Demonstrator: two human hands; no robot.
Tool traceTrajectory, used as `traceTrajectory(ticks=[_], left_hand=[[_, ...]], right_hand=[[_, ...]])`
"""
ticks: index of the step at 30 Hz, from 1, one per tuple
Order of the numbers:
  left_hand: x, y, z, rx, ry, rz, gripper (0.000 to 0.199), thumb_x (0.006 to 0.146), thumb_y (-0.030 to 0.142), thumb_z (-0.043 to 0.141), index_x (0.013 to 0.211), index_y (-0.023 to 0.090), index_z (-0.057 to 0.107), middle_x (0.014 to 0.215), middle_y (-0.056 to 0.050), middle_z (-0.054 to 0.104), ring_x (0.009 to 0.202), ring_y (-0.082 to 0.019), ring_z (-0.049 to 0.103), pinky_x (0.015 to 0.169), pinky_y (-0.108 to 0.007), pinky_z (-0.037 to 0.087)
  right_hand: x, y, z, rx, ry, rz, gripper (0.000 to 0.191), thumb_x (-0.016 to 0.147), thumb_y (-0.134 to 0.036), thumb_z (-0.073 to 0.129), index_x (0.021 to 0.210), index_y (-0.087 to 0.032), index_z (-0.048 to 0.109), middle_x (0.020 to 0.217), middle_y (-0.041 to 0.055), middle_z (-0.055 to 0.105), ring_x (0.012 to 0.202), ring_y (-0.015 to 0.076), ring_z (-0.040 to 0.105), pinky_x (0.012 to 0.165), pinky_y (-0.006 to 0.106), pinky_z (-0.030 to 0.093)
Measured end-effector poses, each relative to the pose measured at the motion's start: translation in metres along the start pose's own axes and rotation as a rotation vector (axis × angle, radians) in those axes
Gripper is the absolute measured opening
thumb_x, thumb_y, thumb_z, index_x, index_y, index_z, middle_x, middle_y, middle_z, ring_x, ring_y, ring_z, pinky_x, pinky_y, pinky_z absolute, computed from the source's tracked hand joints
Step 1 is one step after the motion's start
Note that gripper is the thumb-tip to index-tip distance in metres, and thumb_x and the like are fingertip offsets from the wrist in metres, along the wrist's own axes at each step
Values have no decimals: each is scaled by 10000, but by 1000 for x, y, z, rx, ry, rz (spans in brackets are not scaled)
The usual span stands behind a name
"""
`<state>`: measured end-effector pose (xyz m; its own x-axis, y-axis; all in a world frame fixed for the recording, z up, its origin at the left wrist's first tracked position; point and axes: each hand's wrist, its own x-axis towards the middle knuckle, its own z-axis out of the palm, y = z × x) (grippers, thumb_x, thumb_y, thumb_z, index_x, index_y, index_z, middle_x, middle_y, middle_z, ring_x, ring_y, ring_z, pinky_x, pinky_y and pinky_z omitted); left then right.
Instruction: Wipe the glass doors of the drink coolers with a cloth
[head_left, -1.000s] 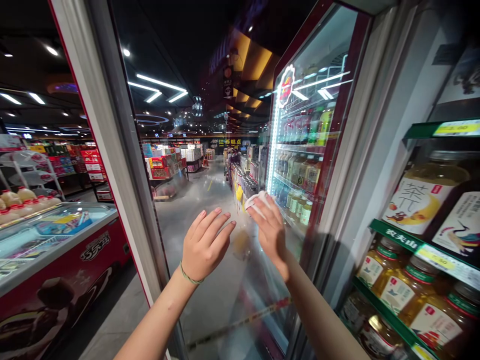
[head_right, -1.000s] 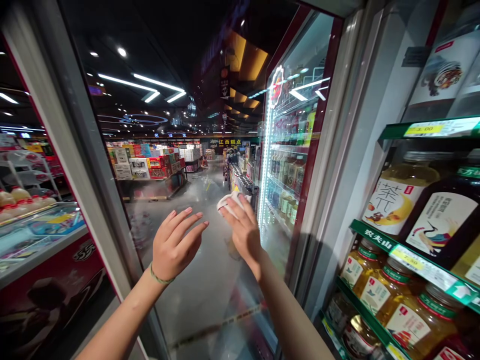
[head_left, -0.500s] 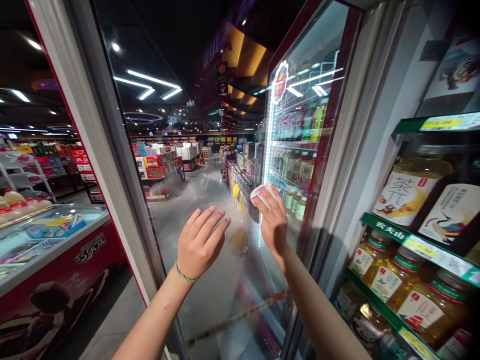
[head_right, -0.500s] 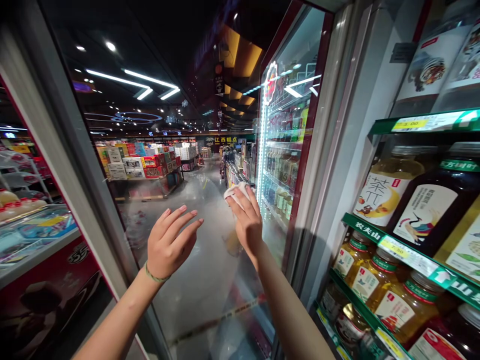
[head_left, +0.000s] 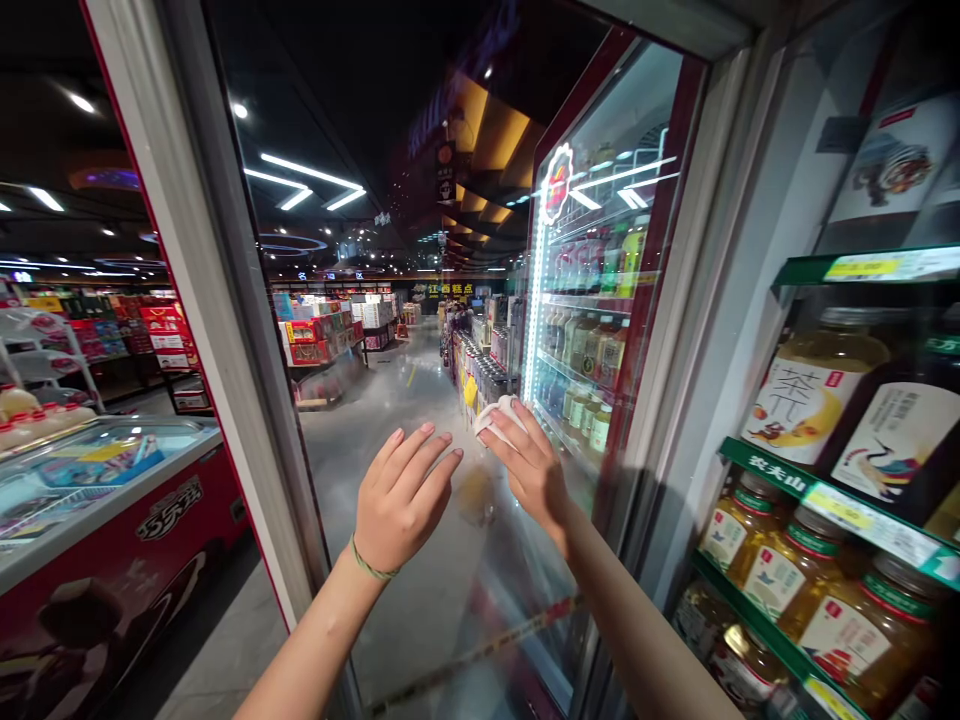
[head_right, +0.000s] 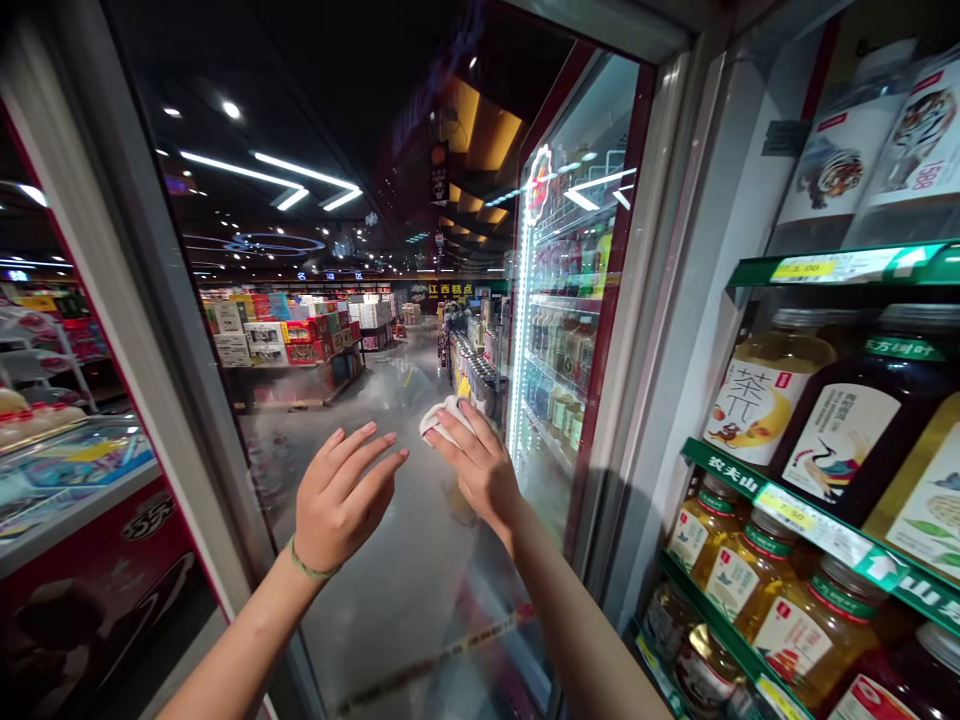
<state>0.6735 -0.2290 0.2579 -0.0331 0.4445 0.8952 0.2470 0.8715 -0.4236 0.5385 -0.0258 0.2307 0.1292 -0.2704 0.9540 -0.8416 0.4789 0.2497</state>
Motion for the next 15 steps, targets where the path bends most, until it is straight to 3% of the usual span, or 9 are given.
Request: traceTrajectory(ticks=[2, 6, 11, 15], left_hand=[[0, 0, 0, -6, 5, -3, 340, 873, 49, 683, 1183, 186, 711, 1173, -76, 781, 1273, -247, 661, 1204, -444, 432], [-1, 0, -1, -18, 11, -11, 345, 883, 49, 659, 1192, 196, 703, 1162, -78, 783, 1272, -238, 664, 1195, -441, 447], [0, -1, -2, -27, 7, -11, 353, 886, 54, 655, 1204, 202, 703, 1167, -79, 781, 1273, -243, 664, 1195, -447, 450], [0, -1, -2, -36, 13, -7, 346, 875, 39, 661, 1185, 185, 707, 1147, -83, 785, 1251, -243, 675, 1188, -444, 457]], right_hand=[[7, 2, -3, -27, 47, -6, 622, 969, -1, 429, 1483, -323, 568, 1460, 35, 640, 1533, 263, 406, 1220, 509, 489], [10, 3, -4, -59, 226, 137, 677, 957, 23, 460, 1554, -296, 471, 1540, 63, 570, 1576, 247, 320, 1251, 546, 429], [13, 2, -2, -17, 48, -32, 686, 930, 49, 475, 1507, -317, 537, 1428, 26, 671, 1543, 234, 387, 1221, 458, 483], [11, 11, 2, -79, 304, 168, 652, 971, -1, 455, 1541, -314, 495, 1525, 82, 581, 1542, 289, 389, 1227, 610, 430]])
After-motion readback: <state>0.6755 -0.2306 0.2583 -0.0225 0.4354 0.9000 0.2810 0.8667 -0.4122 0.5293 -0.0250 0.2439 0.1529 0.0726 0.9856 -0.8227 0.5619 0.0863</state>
